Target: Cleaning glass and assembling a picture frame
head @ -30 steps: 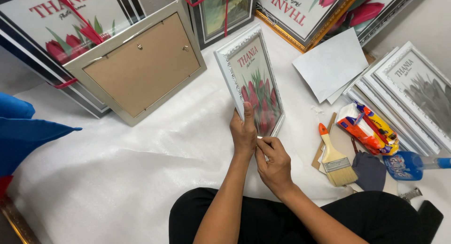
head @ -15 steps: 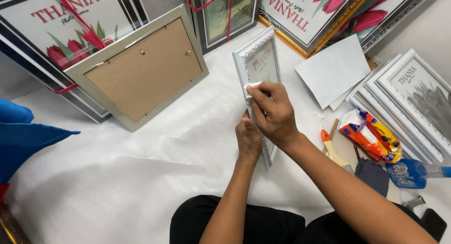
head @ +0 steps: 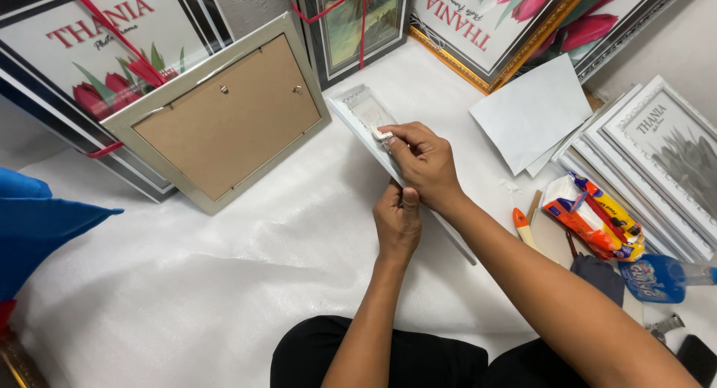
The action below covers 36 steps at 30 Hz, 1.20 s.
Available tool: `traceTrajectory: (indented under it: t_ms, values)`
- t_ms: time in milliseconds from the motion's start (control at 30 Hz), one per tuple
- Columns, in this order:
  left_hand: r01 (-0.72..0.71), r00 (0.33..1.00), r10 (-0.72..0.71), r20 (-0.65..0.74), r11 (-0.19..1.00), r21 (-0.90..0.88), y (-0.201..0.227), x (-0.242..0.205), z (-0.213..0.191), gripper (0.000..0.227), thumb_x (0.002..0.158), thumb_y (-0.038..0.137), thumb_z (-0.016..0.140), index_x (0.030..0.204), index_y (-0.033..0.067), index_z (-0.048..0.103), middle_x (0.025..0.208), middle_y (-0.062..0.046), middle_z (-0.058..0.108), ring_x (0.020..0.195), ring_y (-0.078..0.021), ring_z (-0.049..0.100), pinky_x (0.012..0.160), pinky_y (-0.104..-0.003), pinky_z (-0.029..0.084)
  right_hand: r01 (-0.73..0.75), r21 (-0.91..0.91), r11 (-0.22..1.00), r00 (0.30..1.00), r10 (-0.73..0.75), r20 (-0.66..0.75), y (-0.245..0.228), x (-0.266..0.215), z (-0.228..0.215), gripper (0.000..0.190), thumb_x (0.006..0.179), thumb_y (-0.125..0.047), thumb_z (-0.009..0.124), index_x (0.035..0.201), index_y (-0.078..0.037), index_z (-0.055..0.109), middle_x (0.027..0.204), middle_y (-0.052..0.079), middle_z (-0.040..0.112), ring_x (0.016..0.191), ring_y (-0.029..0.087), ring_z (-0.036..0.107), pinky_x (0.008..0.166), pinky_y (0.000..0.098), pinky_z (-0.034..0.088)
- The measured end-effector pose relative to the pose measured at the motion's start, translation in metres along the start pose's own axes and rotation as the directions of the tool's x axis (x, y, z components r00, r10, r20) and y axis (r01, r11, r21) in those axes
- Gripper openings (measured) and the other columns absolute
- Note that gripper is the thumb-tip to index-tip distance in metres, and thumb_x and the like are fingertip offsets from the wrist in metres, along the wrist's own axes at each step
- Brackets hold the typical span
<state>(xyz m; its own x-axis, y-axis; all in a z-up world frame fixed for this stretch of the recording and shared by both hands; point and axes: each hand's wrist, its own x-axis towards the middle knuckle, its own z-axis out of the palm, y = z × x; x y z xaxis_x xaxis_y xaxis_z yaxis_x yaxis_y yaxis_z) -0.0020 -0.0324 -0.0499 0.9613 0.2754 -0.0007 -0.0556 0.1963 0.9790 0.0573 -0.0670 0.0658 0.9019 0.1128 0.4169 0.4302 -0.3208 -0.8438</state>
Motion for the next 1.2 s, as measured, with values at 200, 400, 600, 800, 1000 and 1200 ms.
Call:
traceTrajectory:
  t_ms: [200, 400, 600, 800, 1000, 1200]
  values:
    - [0.012, 0.993, -0.01, -0.117, 1.0, 0.023, 0.071, -0.006, -0.003, 0.051, 0.1, 0.05, 0.054, 0.113, 0.0038, 0.07, 0.096, -0.021, 0.075, 0.096, -0.0345, 0.074, 0.078, -0.048, 0.059, -0.437, 0.387, 0.812, 0.873, 0.486, -0.034, -0.006, -0.012, 0.005, 0.026, 0.094, -0.008, 0.065, 0.117, -0.002, 0.075, 0.087, 0.008, 0.073, 0.073, 0.01, 0.071, 0.071, 0.0223, 0.063]
    - [-0.011, 0.984, 0.013, -0.177, 1.0, 0.013, 0.071, -0.004, 0.001, 0.031, 0.078, 0.015, 0.065, 0.104, -0.0019, 0.061, 0.082, -0.029, 0.068, 0.082, -0.0326, 0.07, 0.066, -0.035, 0.052, -0.399, 0.386, 0.832, 0.881, 0.464, -0.09, 0.01, -0.009, 0.002, 0.027, 0.094, -0.006, 0.063, 0.118, 0.001, 0.073, 0.09, 0.011, 0.073, 0.071, 0.013, 0.074, 0.067, 0.0226, 0.066]
    - [-0.106, 0.989, 0.108, -0.105, 0.994, 0.019, 0.042, -0.006, 0.009, 0.04, 0.069, 0.007, 0.06, 0.109, 0.0066, 0.059, 0.079, -0.019, 0.066, 0.077, -0.0319, 0.068, 0.072, -0.043, 0.057, 0.296, -0.181, 0.938, 0.937, -0.321, -0.135, -0.012, 0.038, 0.002, 0.023, 0.096, -0.005, 0.069, 0.115, -0.012, 0.08, 0.105, 0.011, 0.064, 0.087, 0.02, 0.069, 0.074, 0.0304, 0.062]
    - [-0.265, 0.96, 0.265, -0.092, 0.964, 0.013, 0.031, -0.007, 0.007, 0.039, 0.071, 0.004, 0.058, 0.11, 0.001, 0.054, 0.083, -0.023, 0.06, 0.083, -0.037, 0.067, 0.078, -0.042, 0.055, 0.502, -0.396, 0.769, 0.841, -0.541, 0.015, 0.009, 0.059, -0.013, 0.013, 0.09, -0.008, 0.071, 0.099, -0.01, 0.081, 0.088, 0.007, 0.067, 0.08, 0.027, 0.067, 0.076, 0.0362, 0.057]
    - [-0.265, 0.961, 0.263, 0.091, 0.964, 0.009, 0.052, -0.004, -0.006, 0.043, 0.074, -0.005, 0.041, 0.114, 0.0027, 0.056, 0.074, -0.005, 0.062, 0.054, -0.0162, 0.05, 0.055, -0.028, 0.049, 0.295, -0.571, 0.766, 0.936, -0.353, 0.01, 0.053, 0.104, -0.053, 0.024, 0.091, -0.005, 0.063, 0.106, 0.004, 0.08, 0.094, 0.014, 0.072, 0.058, 0.015, 0.051, 0.05, 0.0272, 0.043]
    - [-0.185, 0.981, 0.182, -0.075, 0.982, -0.036, 0.05, -0.002, 0.002, 0.031, 0.07, 0.007, 0.058, 0.101, 0.0064, 0.058, 0.075, -0.016, 0.062, 0.076, -0.0228, 0.062, 0.073, -0.038, 0.054, 0.196, -0.493, 0.847, 0.973, -0.232, -0.011, 0.123, 0.099, -0.069, 0.019, 0.09, -0.008, 0.071, 0.105, -0.006, 0.082, 0.088, 0.021, 0.071, 0.075, 0.037, 0.072, 0.056, 0.0377, 0.059]
